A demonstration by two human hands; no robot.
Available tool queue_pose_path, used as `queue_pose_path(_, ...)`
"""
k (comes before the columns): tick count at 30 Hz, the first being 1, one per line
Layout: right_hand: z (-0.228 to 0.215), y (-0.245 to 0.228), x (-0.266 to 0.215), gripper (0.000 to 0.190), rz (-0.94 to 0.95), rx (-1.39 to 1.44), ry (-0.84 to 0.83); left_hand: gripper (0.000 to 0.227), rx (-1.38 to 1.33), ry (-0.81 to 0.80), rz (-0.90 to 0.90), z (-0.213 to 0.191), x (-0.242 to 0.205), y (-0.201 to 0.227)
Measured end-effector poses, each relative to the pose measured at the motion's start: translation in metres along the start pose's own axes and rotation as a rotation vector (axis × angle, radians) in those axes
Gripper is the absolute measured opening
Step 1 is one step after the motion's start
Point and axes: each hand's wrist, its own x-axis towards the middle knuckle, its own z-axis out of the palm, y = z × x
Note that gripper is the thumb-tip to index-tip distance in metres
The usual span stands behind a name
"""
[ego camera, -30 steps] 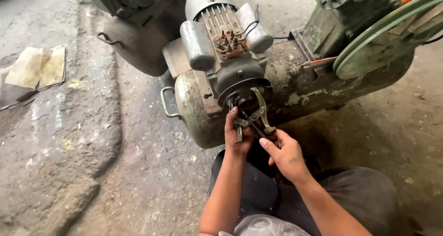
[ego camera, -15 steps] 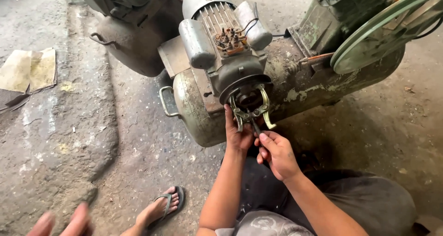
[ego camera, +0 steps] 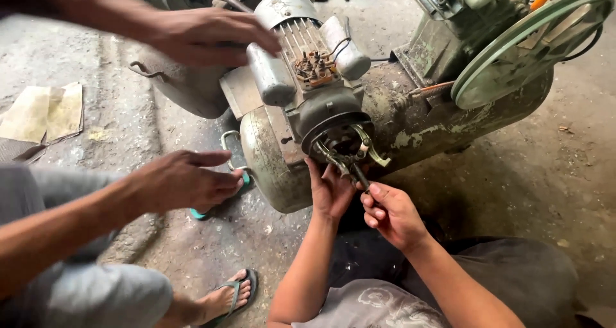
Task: The person uses a metal clamp tool to secure a component on a large industrial machine. Another person assists by holding the part steady. The person adjusts the clamp and then removes it, leaving the component in place.
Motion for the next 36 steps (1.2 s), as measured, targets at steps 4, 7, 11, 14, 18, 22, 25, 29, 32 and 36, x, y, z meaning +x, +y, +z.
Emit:
queue_pose_path(4,0.004,-0.004,-0.008,0.026,0.042,-0.107,-0.026,0.062,0.105,-0.13,0.049,-0.055,0.032,-0.002)
queue_pose_path(7,-0.003,-0.007,-0.001,0.035,0.064,-0.165,-0.099,0.012,-0.092,-0.206,-0.074,-0.123,0.089,0.001)
queue_pose_path(11,-0.011,-0.005,-0.006,0.037,0.103,-0.22,-0.078,0.026,0.198,-0.017,-0.029,-0.143,0.099,0.002)
queue_pose_path(14,-0.011,-0.01,-0.001,0.036,0.098,-0.229,-0.079,0.022,0.269,-0.013,-0.018,-0.169,0.118,0.015)
queue_pose_path(18,-0.01,-0.011,-0.002,0.038,0.096,-0.254,-0.118,0.023,0.225,0.026,0.011,-0.157,0.107,0.018)
queue_pose_path(22,-0.009,-0.013,-0.006,0.038,0.088,-0.293,-0.126,0.019,0.171,0.047,0.039,-0.121,0.073,-0.001)
queue_pose_path(25,-0.008,-0.019,-0.01,0.038,0.092,-0.319,-0.125,0.02,0.131,0.043,0.05,-0.097,0.053,-0.011)
queue_pose_path(29,-0.008,-0.021,-0.014,0.045,0.079,-0.348,-0.157,0.017,0.075,0.252,0.012,-0.071,0.034,-0.02)
queue_pose_path(32,-0.012,-0.019,-0.014,0.045,0.069,-0.337,-0.167,0.013,-0.006,0.395,0.042,-0.06,0.039,-0.02)
queue_pose_path(36,0.0,-0.025,-0.015,0.046,0.041,-0.346,-0.171,0.016,0.167,0.594,0.08,-0.058,0.051,-0.014)
